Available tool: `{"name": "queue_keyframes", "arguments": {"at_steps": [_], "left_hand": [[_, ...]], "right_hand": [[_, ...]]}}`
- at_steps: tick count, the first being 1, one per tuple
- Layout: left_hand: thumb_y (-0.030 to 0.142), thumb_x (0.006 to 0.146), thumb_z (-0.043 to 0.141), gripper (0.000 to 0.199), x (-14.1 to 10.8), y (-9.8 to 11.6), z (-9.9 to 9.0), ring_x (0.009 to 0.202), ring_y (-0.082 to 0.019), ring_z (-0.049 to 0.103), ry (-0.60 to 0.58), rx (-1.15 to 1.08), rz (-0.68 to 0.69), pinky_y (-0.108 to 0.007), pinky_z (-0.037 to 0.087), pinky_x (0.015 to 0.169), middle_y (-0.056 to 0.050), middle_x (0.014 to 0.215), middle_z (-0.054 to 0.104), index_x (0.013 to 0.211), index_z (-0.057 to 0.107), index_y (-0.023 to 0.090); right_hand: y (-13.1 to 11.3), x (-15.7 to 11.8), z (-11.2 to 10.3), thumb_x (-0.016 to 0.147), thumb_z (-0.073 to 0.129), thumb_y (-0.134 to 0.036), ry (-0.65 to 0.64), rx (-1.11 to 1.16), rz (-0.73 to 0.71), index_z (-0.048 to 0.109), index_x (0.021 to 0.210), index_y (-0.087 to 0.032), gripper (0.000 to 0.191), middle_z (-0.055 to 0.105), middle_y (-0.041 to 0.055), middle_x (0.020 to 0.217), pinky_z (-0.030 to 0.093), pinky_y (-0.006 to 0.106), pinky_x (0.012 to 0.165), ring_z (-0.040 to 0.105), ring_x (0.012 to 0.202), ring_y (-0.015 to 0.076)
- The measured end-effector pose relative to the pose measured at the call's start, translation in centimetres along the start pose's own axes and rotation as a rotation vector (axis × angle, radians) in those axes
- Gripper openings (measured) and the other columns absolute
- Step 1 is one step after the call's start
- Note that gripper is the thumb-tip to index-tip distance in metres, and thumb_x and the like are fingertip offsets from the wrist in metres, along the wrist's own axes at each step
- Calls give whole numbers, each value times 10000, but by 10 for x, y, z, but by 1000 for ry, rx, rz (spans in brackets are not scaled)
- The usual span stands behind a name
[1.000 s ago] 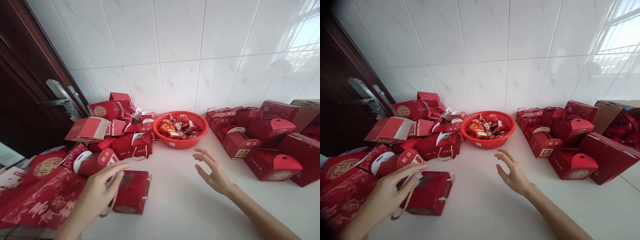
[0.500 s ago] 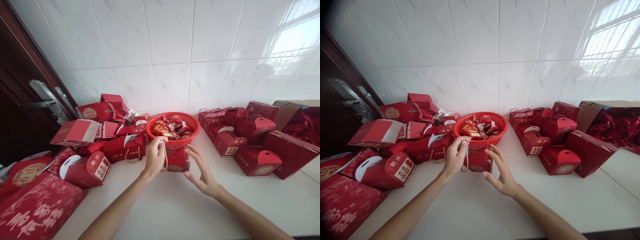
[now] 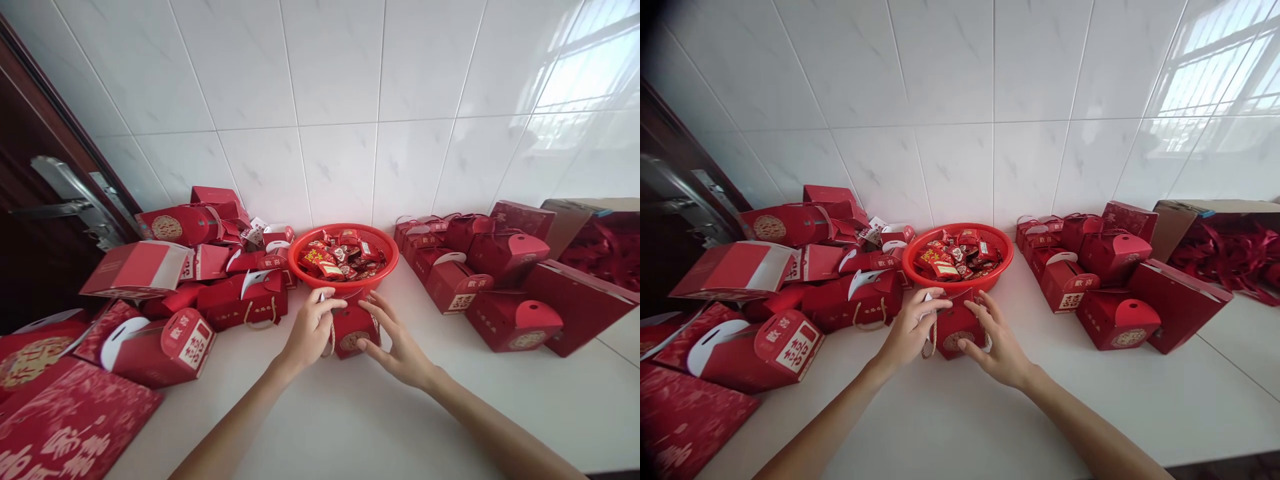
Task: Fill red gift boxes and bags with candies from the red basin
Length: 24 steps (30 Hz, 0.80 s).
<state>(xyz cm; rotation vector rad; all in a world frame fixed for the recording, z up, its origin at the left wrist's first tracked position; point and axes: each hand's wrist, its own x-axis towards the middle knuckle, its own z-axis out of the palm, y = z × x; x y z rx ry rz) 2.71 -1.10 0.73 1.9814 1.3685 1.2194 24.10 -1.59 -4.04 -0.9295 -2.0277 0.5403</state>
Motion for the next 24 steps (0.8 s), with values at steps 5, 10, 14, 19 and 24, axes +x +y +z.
{"name": "queue_keyframes", "arguments": {"at_steps": [5,10,14,19,24], "left_hand": [[212,875,530,398,-3,-3,-4,1253,-229,600,27,-97,-109,-358,476,1057,-55,1266,670,1215,721,288],[320,859,605,329,-2,-4,-14,1309,-268,572,39,-226,-253,-384,453,1076,-71,1329,674,1148,751,261],[234,724,741,539,-5,-2,-18,1372,-293,512,-38,-253,-227,-418,413,1127,-75,1436,601,1260,693,269],[316,689,829,721,-12,2,-20,1423,-310,445,-127,-259,-169,-455,370,1173,-90,1495,532,1373,603,273],[370,676,856,821,-16,-3,-22,1416,-338,446,-111,-232,-146,-475,380,1169,-104,1484,524,1429,545,272]], "right_hand": [[1,1,2,971,585,-296,13,5,-130,487,1453,-337,494,316,120,1597,443,509,1137,385,1460,293],[-8,4,1,1007,443,-173,52,9,-266,586,1352,-350,413,356,91,1576,497,478,1086,412,1440,260],[-21,14,-7,1007,471,-243,-6,93,-299,707,1163,-278,285,448,113,1512,504,446,1055,478,1383,274],[-37,43,-12,1018,485,-372,-131,158,-211,752,745,-193,421,625,107,1320,500,416,1009,617,1175,254],[-46,64,-13,966,566,-286,-348,-31,-329,778,1046,-211,238,535,122,1441,376,468,1132,441,1385,293]]}}
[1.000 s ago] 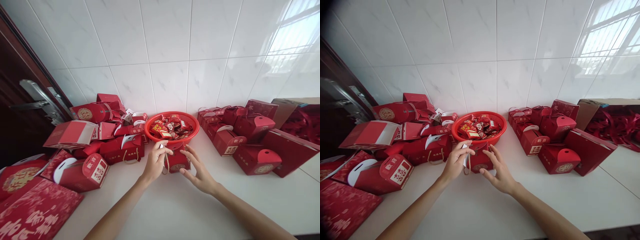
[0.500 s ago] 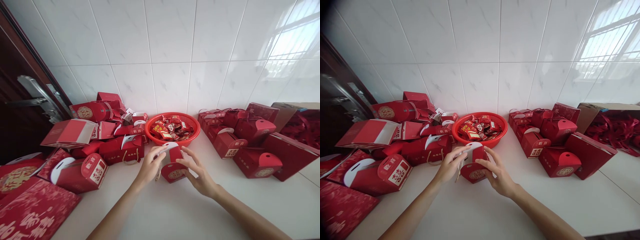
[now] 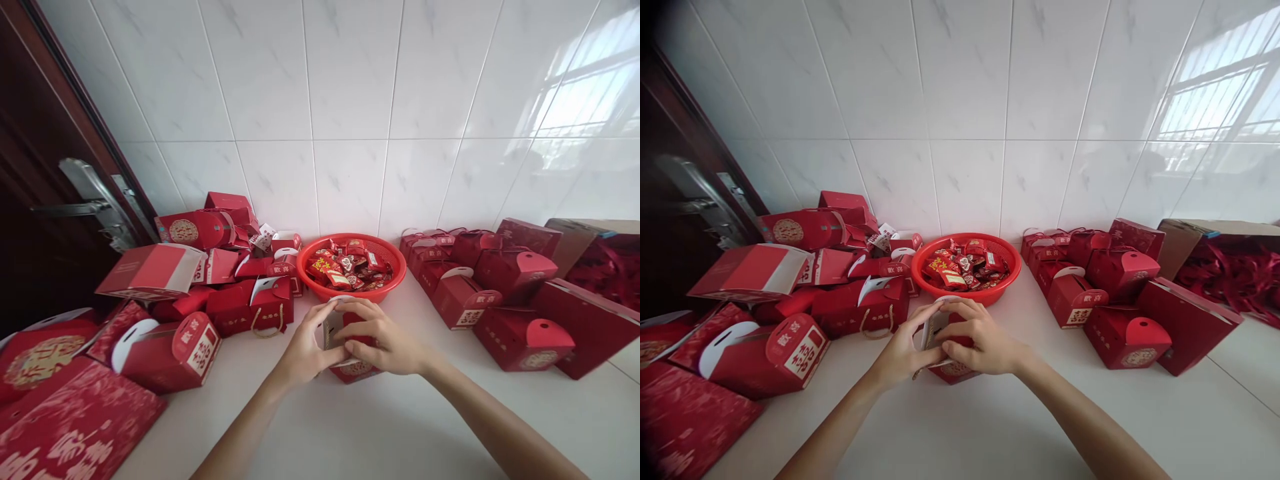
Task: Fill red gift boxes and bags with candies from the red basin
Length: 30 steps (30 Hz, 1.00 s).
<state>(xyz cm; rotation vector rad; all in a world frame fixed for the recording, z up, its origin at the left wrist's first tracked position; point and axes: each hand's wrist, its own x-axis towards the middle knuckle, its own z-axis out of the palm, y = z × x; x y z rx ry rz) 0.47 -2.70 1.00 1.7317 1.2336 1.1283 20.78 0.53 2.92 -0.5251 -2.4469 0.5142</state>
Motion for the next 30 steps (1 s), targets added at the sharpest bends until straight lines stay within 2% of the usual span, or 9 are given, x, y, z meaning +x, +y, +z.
{"name": "queue_keyframes", "arguments": {"at_steps": [3,5,8,12,15,18,20,25,30], "left_hand": [[409,652,875,869,-1,-5,0,1414,-349,443,7,9,16,-487,376,1168,-112,1478,517,1439,532,274],[404,661,873,855,-1,-7,1,1398,-346,459,18,6,39,-490,371,1168,-115,1461,525,1437,536,279],[403,675,865,831,-2,-5,4,1376,-345,479,32,0,44,-487,376,1158,-122,1430,540,1431,545,277],[454,679,856,820,-4,-1,6,1383,-348,465,40,59,16,-478,394,1139,-114,1429,535,1423,550,297],[425,685,851,845,-4,-4,7,1374,-348,474,65,102,33,-472,418,1113,-111,1410,552,1452,517,306],[372,669,854,876,-4,-11,8,1344,-348,502,83,124,53,-485,422,1105,-119,1379,573,1467,501,289],[372,687,837,858,-4,-14,9,1334,-343,512,74,128,51,-491,419,1109,-127,1380,570,1470,497,277],[388,734,806,766,-5,-15,12,1337,-342,511,83,114,81,-499,409,1124,-144,1417,542,1439,534,266],[427,810,739,613,-6,-14,15,1344,-335,506,99,99,116,-484,418,1123,-133,1438,527,1382,580,275]], "right_hand": [[-5,2,-8,947,574,-244,-146,-145,-33,768,1095,-238,244,443,107,1527,306,478,1182,328,1468,304],[-9,1,-13,941,572,-235,-175,-205,-46,766,1023,-216,211,466,116,1499,330,455,1173,368,1443,296],[-11,-1,-18,929,598,-289,-114,-234,-13,694,1050,-185,186,524,152,1424,457,425,1061,525,1295,278],[-6,-8,-20,878,665,-494,56,-282,136,590,1051,-189,359,504,205,1442,526,452,933,566,1233,331],[3,-18,-18,834,677,-603,119,-245,316,553,1071,-215,471,574,179,1338,550,432,844,615,1140,321],[11,-29,-13,804,703,-621,132,-146,427,504,1221,-238,599,621,123,1202,556,407,807,637,1040,278],[13,-35,-9,805,709,-610,134,-63,418,493,1250,-252,611,621,98,1182,555,395,833,631,1030,254],[14,-35,-15,862,659,-602,177,81,318,597,1104,-236,443,658,85,1144,535,393,920,631,1060,245],[35,3,-37,934,609,-462,261,121,221,641,1080,-221,284,689,87,1176,534,355,921,642,1120,242]]}}
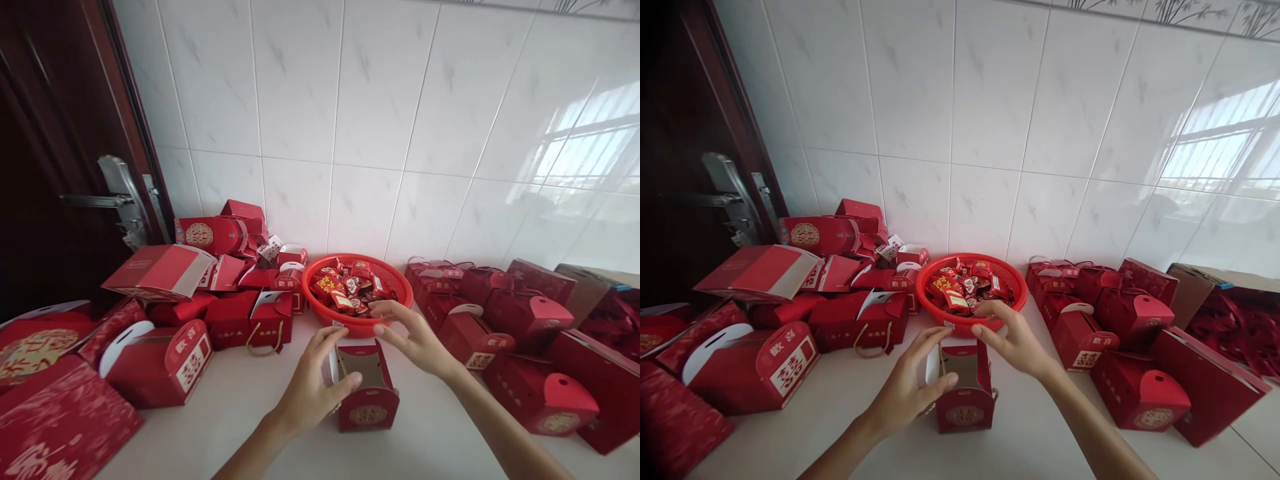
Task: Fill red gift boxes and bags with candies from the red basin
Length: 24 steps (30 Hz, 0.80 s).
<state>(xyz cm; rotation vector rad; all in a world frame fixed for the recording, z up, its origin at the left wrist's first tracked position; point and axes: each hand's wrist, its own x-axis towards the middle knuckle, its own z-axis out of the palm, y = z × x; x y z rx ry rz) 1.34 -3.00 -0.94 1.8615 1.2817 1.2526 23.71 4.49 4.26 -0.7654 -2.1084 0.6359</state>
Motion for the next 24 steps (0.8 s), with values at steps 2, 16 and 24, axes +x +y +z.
{"name": "queue_keyframes", "arguments": {"at_steps": [2,16,24], "left_hand": [[471,857,680,563,-1,2,1,1356,-324,493,-9,-22,7,-472,412,1131,-124,1443,524,1375,579,275],[500,957,511,433,-5,4,-1,1289,-291,541,157,-156,-9,-444,409,1118,-104,1355,599,1306,602,260],[587,843,649,664,10,-2,-7,1202,-287,628,327,-458,-186,-432,474,1044,-131,1343,628,1392,522,235]], "right_hand": [[8,29,3,926,608,-403,-43,-44,35,636,1078,-209,249,704,75,1133,539,339,882,671,1031,224],[50,113,48,901,563,-346,-24,63,319,678,945,-172,212,697,57,832,507,335,758,656,838,226],[12,85,40,818,662,-636,-51,565,262,695,1005,-181,493,724,77,962,551,325,809,685,884,206]]}}
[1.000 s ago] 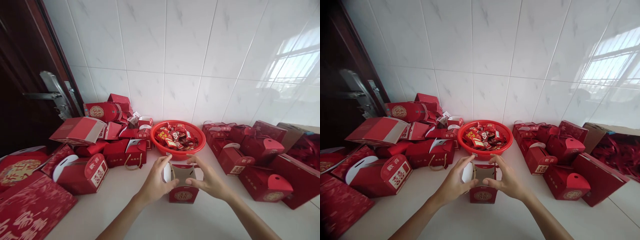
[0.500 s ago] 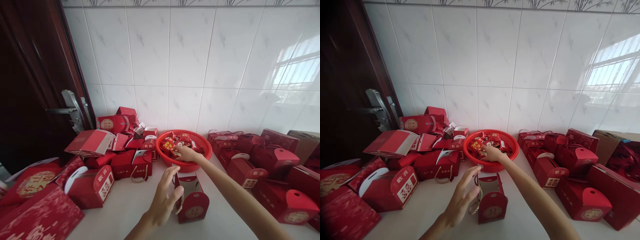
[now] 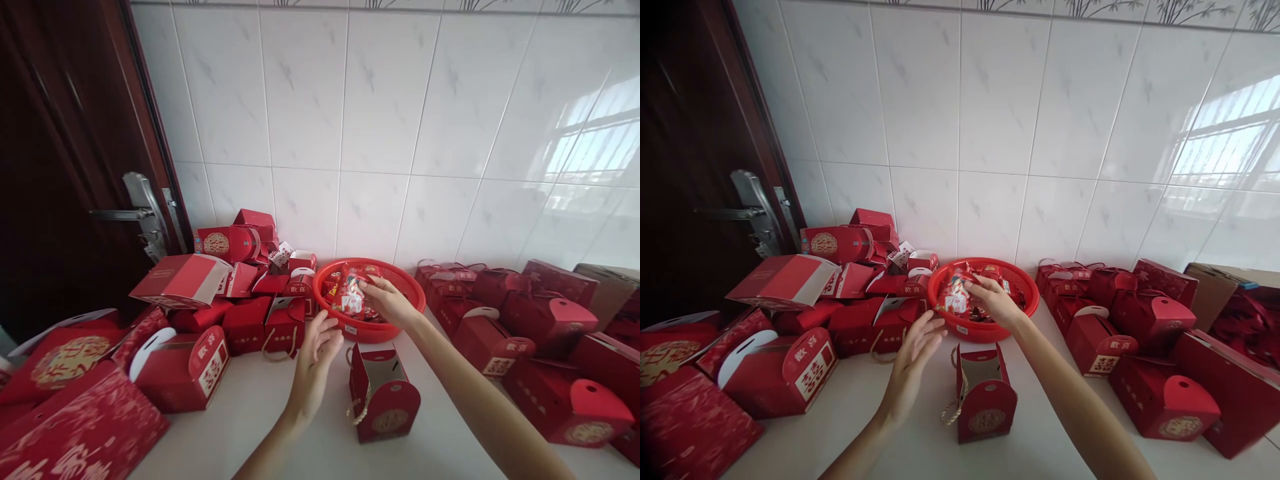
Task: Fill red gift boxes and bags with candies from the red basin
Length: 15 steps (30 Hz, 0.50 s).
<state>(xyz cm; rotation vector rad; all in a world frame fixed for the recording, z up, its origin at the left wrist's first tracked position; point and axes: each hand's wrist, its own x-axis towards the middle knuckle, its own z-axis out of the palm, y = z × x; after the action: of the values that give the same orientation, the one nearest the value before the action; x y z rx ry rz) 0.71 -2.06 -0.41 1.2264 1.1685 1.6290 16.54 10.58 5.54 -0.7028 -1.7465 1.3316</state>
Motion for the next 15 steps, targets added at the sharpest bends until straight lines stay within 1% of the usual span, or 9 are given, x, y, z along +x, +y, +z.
{"name": "queue_keyframes", "arguments": {"at_steps": [3,4,5,7,9,10,12,14,15], "left_hand": [[574,780,723,626,5,2,-1,1079,-285,691,22,-105,-34,-420,504,1004,-122,1188,719,1267,635,191],[568,764,738,576,7,2,-2,1034,-283,703,41,-119,-38,-414,514,984,-118,1112,744,1180,684,173],[560,754,747,524,8,2,-3,998,-280,709,68,-124,-38,-405,524,961,-113,1045,758,1091,717,160],[543,745,750,445,11,0,-4,957,-271,706,131,-125,-28,-383,538,916,-100,961,764,956,735,151],[533,748,730,405,13,-2,-6,940,-264,701,188,-141,-26,-368,547,872,-87,932,760,893,723,154],[529,749,718,396,13,-3,-7,933,-263,701,212,-156,-33,-364,550,850,-83,929,758,884,714,157],[513,752,701,385,15,-3,-8,923,-263,706,241,-187,-60,-356,552,816,-81,936,755,905,699,160],[491,755,705,396,15,-2,-9,924,-259,709,243,-213,-77,-347,549,798,-85,969,752,969,686,159],[482,755,712,409,15,-1,-9,924,-257,711,240,-223,-82,-341,547,792,-88,988,751,1002,679,159]], "right_hand": [[-19,-12,12,840,689,-579,-252,29,-76,726,1018,-183,436,731,48,974,525,328,880,666,931,192],[-24,-13,13,867,663,-572,-305,-10,-109,727,1062,-186,437,734,49,1007,517,330,902,663,968,194],[-27,-12,11,901,618,-574,-315,-53,-139,719,1116,-189,452,734,56,1055,511,334,920,659,1013,200],[-28,-4,0,984,472,-562,-226,-198,-144,675,1227,-197,483,719,74,1157,510,330,927,651,1084,204],[-21,9,-15,1041,341,-485,-74,-471,-50,647,1255,-191,476,712,85,1181,520,309,882,663,1064,194],[-15,17,-22,1039,359,-443,-19,-647,28,658,1218,-187,432,719,80,1148,520,297,851,670,1027,191],[0,30,-33,962,553,-372,9,-854,159,706,1033,-162,270,734,87,1008,510,303,799,670,939,215],[16,39,-35,843,725,-300,-18,-944,251,704,864,-154,148,724,89,893,505,319,777,660,873,229],[24,43,-34,823,756,-286,-33,-977,286,697,852,-155,147,716,85,889,512,328,780,656,864,223]]}}
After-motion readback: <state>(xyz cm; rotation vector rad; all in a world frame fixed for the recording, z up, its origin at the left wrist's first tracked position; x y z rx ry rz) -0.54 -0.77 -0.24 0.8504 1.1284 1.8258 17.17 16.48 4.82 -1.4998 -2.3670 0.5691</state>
